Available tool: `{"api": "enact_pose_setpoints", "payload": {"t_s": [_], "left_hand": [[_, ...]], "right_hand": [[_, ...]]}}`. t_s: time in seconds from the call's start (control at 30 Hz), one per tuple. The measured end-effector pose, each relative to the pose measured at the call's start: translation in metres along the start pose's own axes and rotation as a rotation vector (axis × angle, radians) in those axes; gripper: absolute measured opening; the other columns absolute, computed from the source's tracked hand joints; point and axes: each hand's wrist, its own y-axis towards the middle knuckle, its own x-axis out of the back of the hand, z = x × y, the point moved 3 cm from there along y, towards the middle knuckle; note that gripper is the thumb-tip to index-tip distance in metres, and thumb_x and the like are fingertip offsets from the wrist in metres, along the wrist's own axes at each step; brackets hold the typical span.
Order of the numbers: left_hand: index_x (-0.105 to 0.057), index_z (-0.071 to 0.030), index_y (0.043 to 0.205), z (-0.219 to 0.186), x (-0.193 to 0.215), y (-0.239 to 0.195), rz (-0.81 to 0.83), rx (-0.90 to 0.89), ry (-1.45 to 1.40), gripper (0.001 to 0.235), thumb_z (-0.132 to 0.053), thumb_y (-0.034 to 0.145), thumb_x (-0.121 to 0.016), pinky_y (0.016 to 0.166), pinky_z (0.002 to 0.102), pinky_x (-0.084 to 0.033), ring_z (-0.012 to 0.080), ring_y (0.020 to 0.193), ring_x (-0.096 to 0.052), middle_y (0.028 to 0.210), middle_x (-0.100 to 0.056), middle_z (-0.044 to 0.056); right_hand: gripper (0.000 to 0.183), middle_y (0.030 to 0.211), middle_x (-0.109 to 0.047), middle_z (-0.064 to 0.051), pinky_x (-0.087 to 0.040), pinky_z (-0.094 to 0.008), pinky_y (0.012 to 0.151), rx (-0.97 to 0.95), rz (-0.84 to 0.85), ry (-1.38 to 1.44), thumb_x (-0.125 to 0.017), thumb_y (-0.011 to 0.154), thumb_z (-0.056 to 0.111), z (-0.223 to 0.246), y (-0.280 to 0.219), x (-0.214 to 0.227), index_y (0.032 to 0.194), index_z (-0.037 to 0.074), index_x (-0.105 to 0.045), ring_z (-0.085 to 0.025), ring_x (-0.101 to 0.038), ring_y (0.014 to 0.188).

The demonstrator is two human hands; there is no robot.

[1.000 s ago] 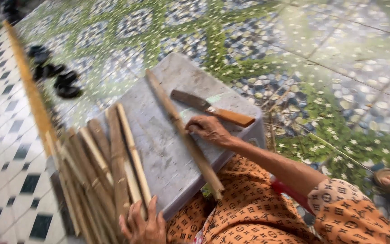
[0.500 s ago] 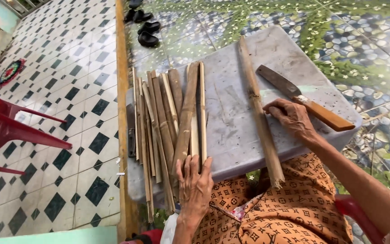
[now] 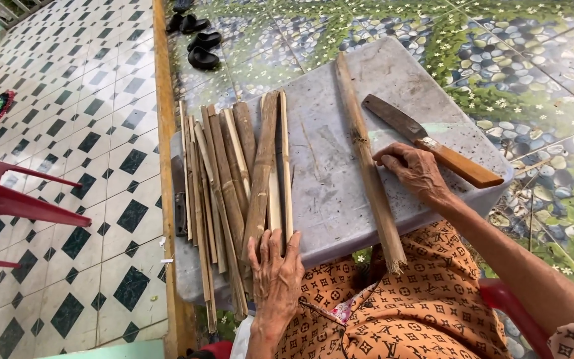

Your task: The person uses a machete to split bamboo sticks into thinner strips. They hold each stick with the left hand and strike it with the machete in the right hand, repeating the process for multiple sticks. The split pieces accumulate on the table.

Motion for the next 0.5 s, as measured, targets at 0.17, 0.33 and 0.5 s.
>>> {"api": "enact_pose_setpoints", "payload": {"t_s": [0.17, 0.33, 0.5], "left_hand": [[-0.059, -0.017, 0.14, -0.0023, 0.0041, 0.0012, 0.007, -0.003, -0.016, 0.055, -0.016, 0.087, -0.073, 0.122, 0.063, -0.024, 0.0366, 0.134, -0.048, 0.135, -0.051, 0.016], [-0.059, -0.017, 0.139, -0.0022, 0.005, 0.0009, 0.009, -0.01, -0.029, 0.052, -0.016, 0.088, -0.073, 0.122, 0.063, -0.025, 0.0369, 0.133, -0.048, 0.134, -0.05, 0.015], [-0.059, -0.019, 0.14, -0.0005, 0.0001, -0.0003, 0.027, -0.001, 0.016, 0.056, -0.018, 0.086, -0.074, 0.122, 0.062, -0.026, 0.0352, 0.135, -0.047, 0.137, -0.049, 0.014]], "right_hand": [[0.02, 0.108, -0.079, -0.004, -0.058, -0.028, 0.085, -0.011, -0.012, 0.015, -0.059, 0.103, 0.016, 0.005, -0.0005, 0.0017, 0.109, 0.012, -0.078, -0.016, -0.075, 0.099], [0.021, 0.109, -0.079, -0.003, -0.056, -0.028, 0.085, -0.023, -0.016, 0.001, -0.059, 0.103, 0.016, 0.002, 0.0008, 0.0001, 0.109, 0.013, -0.078, -0.016, -0.075, 0.101], [0.02, 0.107, -0.08, -0.004, -0.057, -0.029, 0.085, -0.017, -0.018, 0.021, -0.059, 0.102, 0.016, 0.0034, 0.0001, 0.0008, 0.107, 0.013, -0.078, -0.016, -0.075, 0.099]]}}
